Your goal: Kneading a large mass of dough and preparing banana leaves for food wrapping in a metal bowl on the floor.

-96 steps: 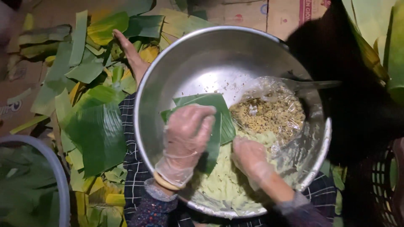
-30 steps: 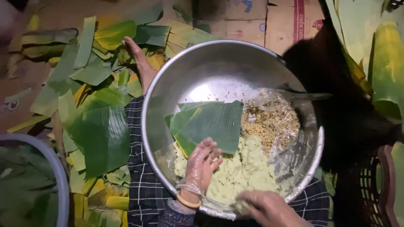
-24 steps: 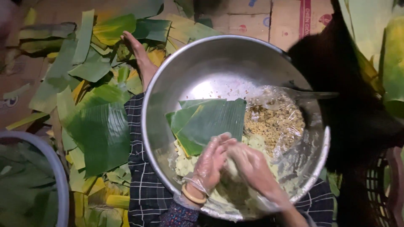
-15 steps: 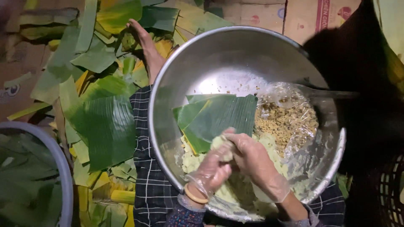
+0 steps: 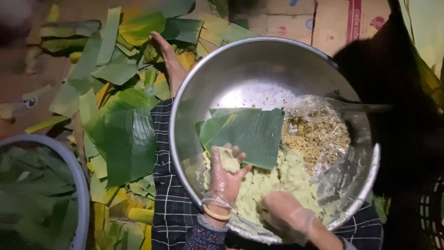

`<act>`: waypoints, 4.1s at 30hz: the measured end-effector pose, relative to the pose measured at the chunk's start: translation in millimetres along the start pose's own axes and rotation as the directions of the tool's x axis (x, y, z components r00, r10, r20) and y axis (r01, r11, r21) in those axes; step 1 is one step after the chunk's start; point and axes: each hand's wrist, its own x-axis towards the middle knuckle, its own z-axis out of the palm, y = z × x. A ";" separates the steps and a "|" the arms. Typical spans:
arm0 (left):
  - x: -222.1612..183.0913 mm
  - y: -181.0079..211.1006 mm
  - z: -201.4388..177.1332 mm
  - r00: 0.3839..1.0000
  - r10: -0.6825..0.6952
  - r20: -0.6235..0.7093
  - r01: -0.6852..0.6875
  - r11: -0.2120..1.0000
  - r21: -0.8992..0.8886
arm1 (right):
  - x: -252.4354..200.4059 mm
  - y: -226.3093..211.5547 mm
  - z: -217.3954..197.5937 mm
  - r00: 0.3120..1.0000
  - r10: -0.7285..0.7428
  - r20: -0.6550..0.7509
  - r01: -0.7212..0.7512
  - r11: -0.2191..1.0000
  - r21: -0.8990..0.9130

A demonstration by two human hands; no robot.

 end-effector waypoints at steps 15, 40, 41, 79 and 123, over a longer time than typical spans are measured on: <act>-10.5 -1.6 4.4 0.928 -0.232 0.292 0.232 0.972 0.034 | -59.4 27.4 -14.2 0.996 0.034 -0.083 0.057 0.476 0.878; 154.1 45.7 27.6 0.768 0.299 0.567 -0.485 -0.307 0.819 | -20.2 30.4 85.0 0.347 0.045 -0.937 0.556 0.794 0.244; 123.6 70.6 35.8 0.766 0.300 0.569 -0.485 -0.312 0.817 | -21.9 27.4 82.3 0.344 0.046 -0.938 0.560 0.792 0.244; -25.4 -0.2 25.2 0.964 -0.253 0.080 0.262 0.956 -0.132 | -39.7 -8.9 -60.1 0.828 0.032 -0.560 0.426 0.614 0.665; -5.0 -22.3 16.6 0.970 -0.159 0.183 0.154 0.987 0.042 | -4.1 69.5 -127.7 0.820 0.262 -0.509 0.178 0.729 0.661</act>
